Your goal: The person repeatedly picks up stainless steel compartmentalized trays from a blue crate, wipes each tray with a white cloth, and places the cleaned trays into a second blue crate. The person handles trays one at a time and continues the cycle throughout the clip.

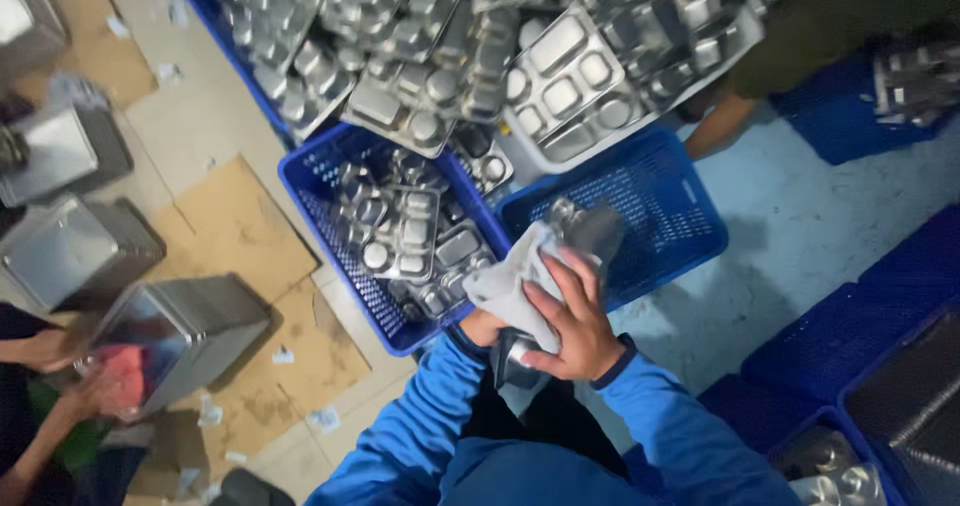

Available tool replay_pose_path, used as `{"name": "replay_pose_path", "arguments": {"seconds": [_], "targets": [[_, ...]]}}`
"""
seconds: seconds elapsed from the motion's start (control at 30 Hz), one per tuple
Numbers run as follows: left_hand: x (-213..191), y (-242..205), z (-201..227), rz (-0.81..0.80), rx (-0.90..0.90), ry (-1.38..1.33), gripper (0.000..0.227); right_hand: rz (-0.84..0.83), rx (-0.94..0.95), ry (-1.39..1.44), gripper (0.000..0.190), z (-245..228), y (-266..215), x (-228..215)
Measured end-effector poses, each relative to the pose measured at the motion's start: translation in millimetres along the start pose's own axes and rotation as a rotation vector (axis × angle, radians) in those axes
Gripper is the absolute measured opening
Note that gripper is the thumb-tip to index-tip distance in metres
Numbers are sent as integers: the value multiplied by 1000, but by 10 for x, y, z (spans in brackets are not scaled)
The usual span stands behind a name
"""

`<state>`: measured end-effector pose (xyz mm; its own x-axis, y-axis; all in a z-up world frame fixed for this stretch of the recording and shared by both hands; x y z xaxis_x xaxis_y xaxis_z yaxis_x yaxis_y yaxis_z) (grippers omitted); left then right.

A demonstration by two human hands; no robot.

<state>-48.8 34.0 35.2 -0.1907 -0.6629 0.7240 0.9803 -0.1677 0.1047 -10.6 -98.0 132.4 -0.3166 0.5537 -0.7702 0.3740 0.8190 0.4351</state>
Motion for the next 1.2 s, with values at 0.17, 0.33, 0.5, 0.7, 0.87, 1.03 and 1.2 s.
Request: {"name": "replay_pose_path", "arguments": {"seconds": [0.17,0.33,0.5,0.7,0.87,1.03,1.2], "targets": [[986,95,151,-138,39,61,119,352,231,44,58,-167,-786,-401],[1594,311,293,-46,230,-64,131,254,379,31,55,-28,-1852,-315],[1907,319,264,-56,320,-63,128,570,910,1043,58,422,-2670,-490],[2235,354,103,-55,283,-192,124,618,244,143,59,439,-2465,-1795],[2328,292,-96,-180,218,-210,127,389,151,-96,52,288,-2124,-1843],[1880,282,-258,-172,242,-293,124,783,554,373,43,661,-2465,-1320],[1536,240,-73,-113,221,-289,120,1152,1053,1210,29,1519,-3073,-542]]}}
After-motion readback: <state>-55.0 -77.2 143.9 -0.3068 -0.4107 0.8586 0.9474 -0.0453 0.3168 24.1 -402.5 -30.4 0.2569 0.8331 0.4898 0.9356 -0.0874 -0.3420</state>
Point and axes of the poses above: each hand's wrist, its own y-axis towards the middle knuckle, its own x-axis out of the palm, z = x × y, the point moved 3 cm from there along y, towards the middle knuckle, and after that the axes turned 2 degrees about -z, right-handed, at the moved point
